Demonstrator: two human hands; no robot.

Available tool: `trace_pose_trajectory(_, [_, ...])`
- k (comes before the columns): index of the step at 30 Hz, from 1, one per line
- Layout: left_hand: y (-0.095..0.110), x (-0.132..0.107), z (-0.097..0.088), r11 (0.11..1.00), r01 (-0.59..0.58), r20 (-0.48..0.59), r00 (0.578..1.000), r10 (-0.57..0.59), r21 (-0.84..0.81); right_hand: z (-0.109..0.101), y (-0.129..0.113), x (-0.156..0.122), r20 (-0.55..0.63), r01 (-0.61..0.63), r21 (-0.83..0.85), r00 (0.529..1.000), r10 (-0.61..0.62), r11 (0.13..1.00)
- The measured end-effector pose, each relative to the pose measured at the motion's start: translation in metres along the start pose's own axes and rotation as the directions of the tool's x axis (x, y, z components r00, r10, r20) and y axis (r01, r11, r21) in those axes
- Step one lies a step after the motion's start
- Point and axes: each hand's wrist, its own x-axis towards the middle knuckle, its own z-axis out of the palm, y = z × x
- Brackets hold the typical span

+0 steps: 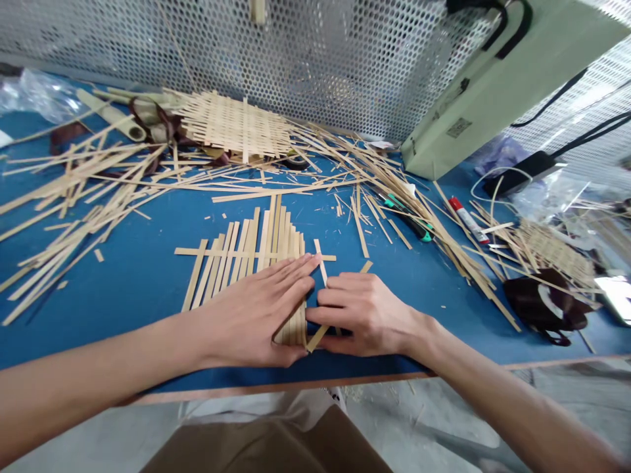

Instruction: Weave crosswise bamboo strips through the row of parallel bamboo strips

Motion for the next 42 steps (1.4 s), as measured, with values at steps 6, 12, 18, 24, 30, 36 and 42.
trace_pose_trajectory(6, [0.0, -0.002, 0.0, 1.0, 0.004, -0.04, 0.999, -0.004, -0.003, 0.0, 0.022, 0.004, 0.01, 0.228, -0.094, 0.974, -0.228, 0.969])
trace_pose_trajectory(12, [-0.002, -0.003, 0.004, 0.999, -0.011, -0.041, 0.999, 0.009, -0.052, 0.0, 0.026, 0.007, 0.058, 0.255, -0.086, 0.966, -0.251, 0.963])
trace_pose_trajectory(18, [-0.005, 0.001, 0.004, 0.999, -0.011, 0.059, 0.998, 0.013, -0.031, -0.002, 0.024, 0.007, 0.038, 0.218, -0.015, 0.975, -0.218, 0.976])
trace_pose_trajectory(24, [-0.007, 0.003, 0.002, 0.996, -0.016, 0.066, 0.998, 0.022, -0.092, -0.001, 0.019, 0.007, 0.074, 0.171, 0.052, 0.982, -0.175, 0.984])
trace_pose_trajectory(30, [-0.008, 0.001, 0.002, 0.996, -0.03, 0.073, 0.997, 0.037, -0.088, -0.004, 0.019, 0.008, 0.039, 0.197, 0.07, 0.979, -0.2, 0.978])
trace_pose_trajectory(36, [-0.008, 0.002, 0.001, 0.998, -0.037, 0.114, 0.993, 0.042, -0.044, -0.014, 0.043, 0.002, -0.229, -0.223, 0.111, 0.943, 0.243, 0.969])
trace_pose_trajectory(42, [-0.006, 0.002, 0.001, 1.0, -0.029, 0.134, 0.991, 0.028, 0.002, -0.022, 0.066, 0.018, 0.025, -0.411, 0.058, 0.911, 0.411, 0.91])
